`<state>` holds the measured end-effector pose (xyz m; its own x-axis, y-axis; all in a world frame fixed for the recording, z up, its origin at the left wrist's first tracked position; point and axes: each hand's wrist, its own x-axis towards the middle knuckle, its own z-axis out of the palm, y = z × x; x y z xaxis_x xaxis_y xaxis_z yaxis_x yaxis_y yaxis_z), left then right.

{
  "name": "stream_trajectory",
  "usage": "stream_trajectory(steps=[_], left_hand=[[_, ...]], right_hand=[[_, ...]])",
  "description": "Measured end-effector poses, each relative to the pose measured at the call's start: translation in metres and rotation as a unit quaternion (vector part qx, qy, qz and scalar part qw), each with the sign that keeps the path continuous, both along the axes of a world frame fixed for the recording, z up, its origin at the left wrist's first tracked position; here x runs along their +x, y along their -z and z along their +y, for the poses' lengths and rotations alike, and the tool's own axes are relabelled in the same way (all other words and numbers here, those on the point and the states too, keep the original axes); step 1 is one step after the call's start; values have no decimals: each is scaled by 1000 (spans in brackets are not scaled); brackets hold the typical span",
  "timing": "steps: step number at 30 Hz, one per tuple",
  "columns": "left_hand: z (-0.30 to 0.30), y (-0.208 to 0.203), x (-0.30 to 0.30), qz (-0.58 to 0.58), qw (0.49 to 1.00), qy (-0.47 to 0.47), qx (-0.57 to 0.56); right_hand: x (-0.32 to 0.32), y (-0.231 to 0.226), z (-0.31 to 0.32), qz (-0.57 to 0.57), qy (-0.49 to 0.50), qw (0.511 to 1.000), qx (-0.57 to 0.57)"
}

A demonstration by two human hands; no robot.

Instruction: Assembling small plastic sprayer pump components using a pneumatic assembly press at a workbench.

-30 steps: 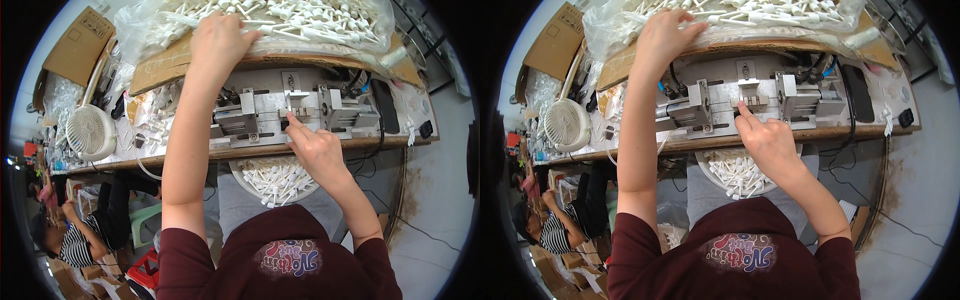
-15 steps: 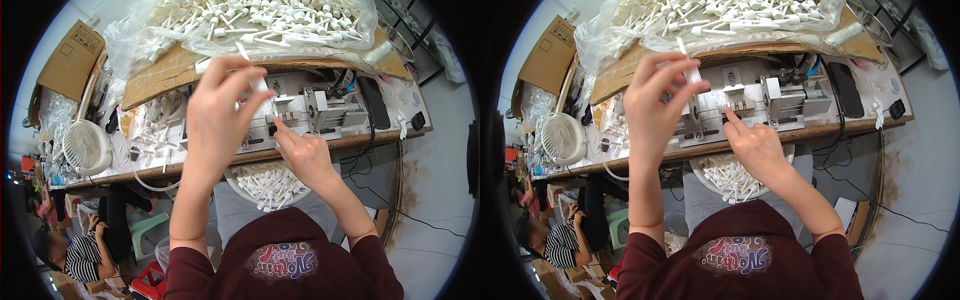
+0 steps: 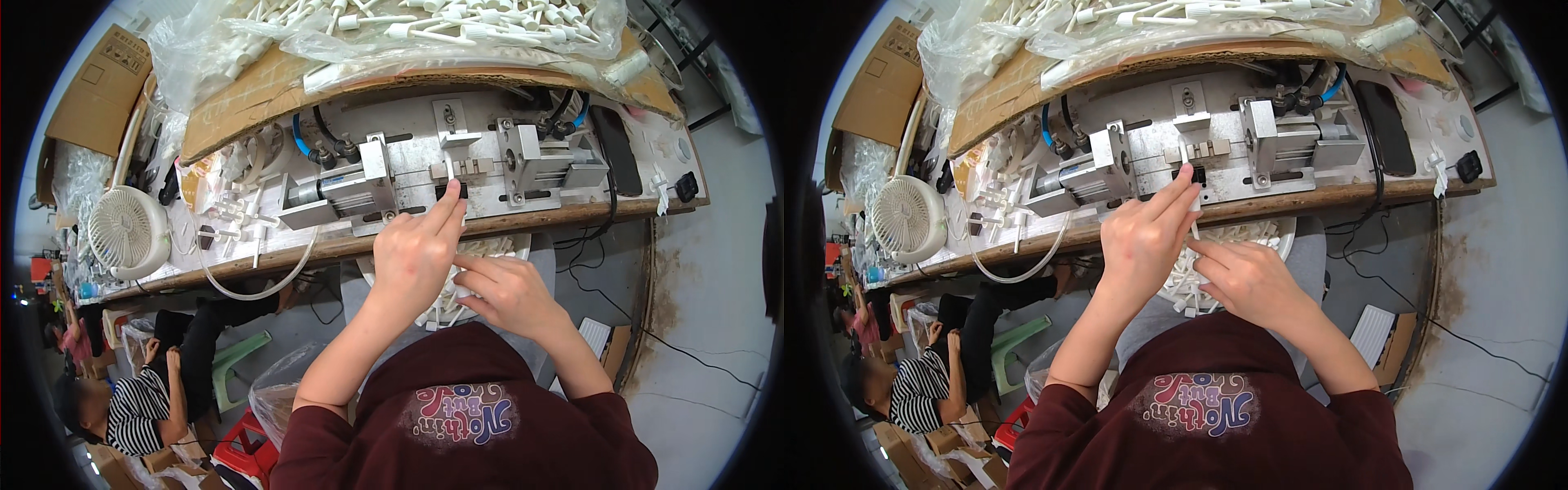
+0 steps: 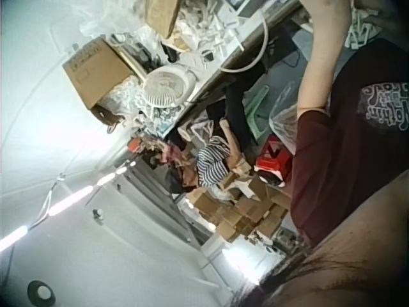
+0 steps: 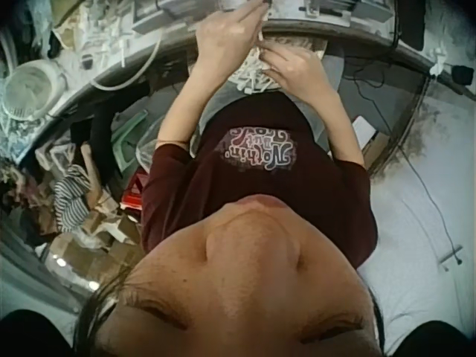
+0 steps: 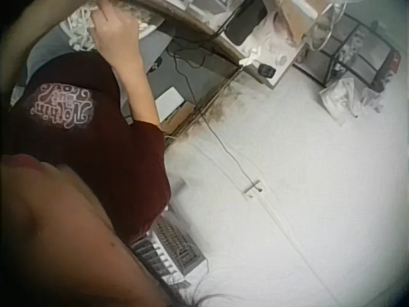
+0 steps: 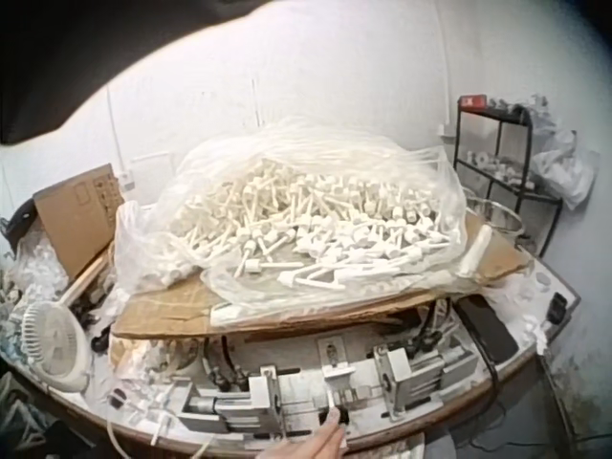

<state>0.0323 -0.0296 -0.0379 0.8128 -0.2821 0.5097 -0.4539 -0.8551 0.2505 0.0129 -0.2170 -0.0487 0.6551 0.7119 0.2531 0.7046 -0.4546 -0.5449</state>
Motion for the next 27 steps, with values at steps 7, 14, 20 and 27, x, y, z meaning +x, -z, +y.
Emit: stream_trajectory(steps=[7,14,20,27], left_hand=[[-2,-5,10,19,1000,-2,-12],[-2,-5,10,30,1000,-3,0],[2,-2,9,13,998,31,-49],[-2,-11,-9,69,996,15,-58]], right_hand=[[-10,29,1,66,-45,995,-51],[-5,30,-4,51,-31,989,-135],[34,-40,-12,-29,63,994,88],[123,-120,-4,-193,190,946,180]])
